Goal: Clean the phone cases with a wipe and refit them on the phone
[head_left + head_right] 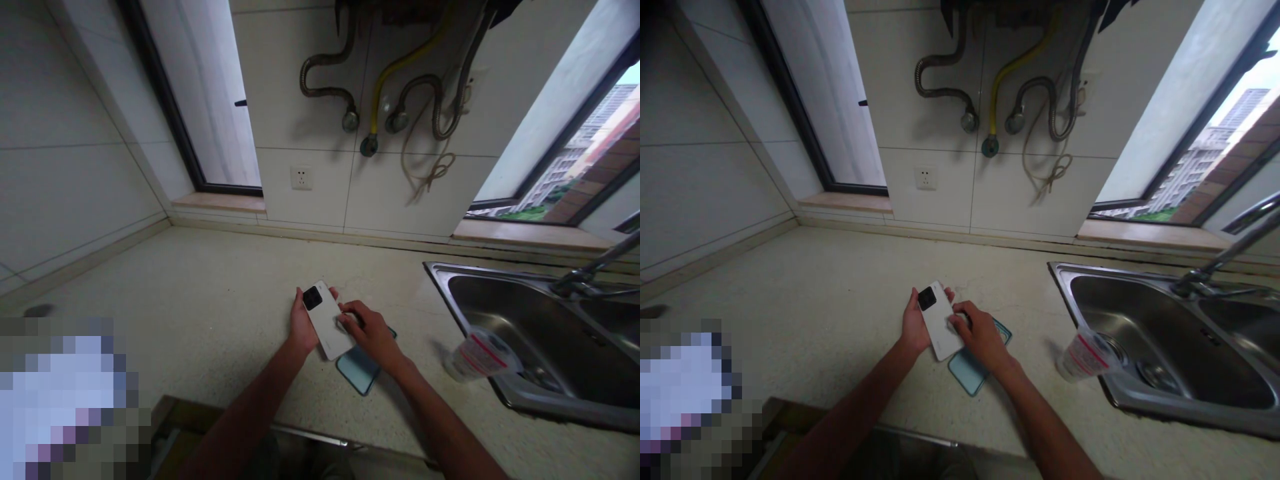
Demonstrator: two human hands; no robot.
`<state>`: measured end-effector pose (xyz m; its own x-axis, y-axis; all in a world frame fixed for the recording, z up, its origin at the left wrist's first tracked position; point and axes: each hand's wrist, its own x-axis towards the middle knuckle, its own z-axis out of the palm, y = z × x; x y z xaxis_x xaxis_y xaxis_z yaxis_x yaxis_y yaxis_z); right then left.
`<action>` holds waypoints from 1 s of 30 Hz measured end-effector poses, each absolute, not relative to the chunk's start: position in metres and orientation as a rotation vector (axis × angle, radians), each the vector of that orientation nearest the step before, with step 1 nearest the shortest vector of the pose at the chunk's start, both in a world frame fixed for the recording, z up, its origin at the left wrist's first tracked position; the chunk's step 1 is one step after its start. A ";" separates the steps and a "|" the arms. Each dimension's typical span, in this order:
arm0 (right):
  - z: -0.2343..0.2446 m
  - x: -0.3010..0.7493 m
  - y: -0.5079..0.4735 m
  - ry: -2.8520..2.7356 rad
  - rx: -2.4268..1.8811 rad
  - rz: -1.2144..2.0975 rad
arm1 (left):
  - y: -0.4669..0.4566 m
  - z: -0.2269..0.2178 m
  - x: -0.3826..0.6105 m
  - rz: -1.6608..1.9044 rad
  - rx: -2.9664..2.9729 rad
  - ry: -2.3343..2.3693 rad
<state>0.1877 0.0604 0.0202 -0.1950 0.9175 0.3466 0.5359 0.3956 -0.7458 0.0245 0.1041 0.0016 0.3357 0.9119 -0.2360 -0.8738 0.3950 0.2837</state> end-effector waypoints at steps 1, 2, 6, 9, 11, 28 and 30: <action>0.017 0.187 0.060 -1.823 -1.262 0.644 | 0.103 0.002 0.026 1.137 0.135 0.385; 0.015 0.186 0.061 -1.786 -1.264 0.673 | 0.103 0.003 0.027 1.113 0.161 0.384; 0.006 0.186 0.067 -1.686 -1.225 0.759 | 0.101 0.003 0.029 1.074 0.259 0.383; 0.004 0.184 0.070 -1.618 -1.206 0.803 | 0.103 0.000 0.031 1.051 0.309 0.393; 0.004 0.182 0.070 -1.550 -1.210 0.797 | 0.106 -0.002 0.032 1.065 0.326 0.411; -0.001 0.171 0.058 -1.874 -1.007 0.251 | 0.093 -0.016 0.039 1.169 0.418 0.458; -0.003 0.167 0.057 -1.953 -0.899 0.217 | 0.093 -0.018 0.037 1.099 0.357 0.427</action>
<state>0.1665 0.0569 -0.0025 -0.2872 0.6690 0.6855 0.5019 0.7147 -0.4872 0.0371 0.0934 -0.0179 0.3887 0.9083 -0.1545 -0.7742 0.4128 0.4797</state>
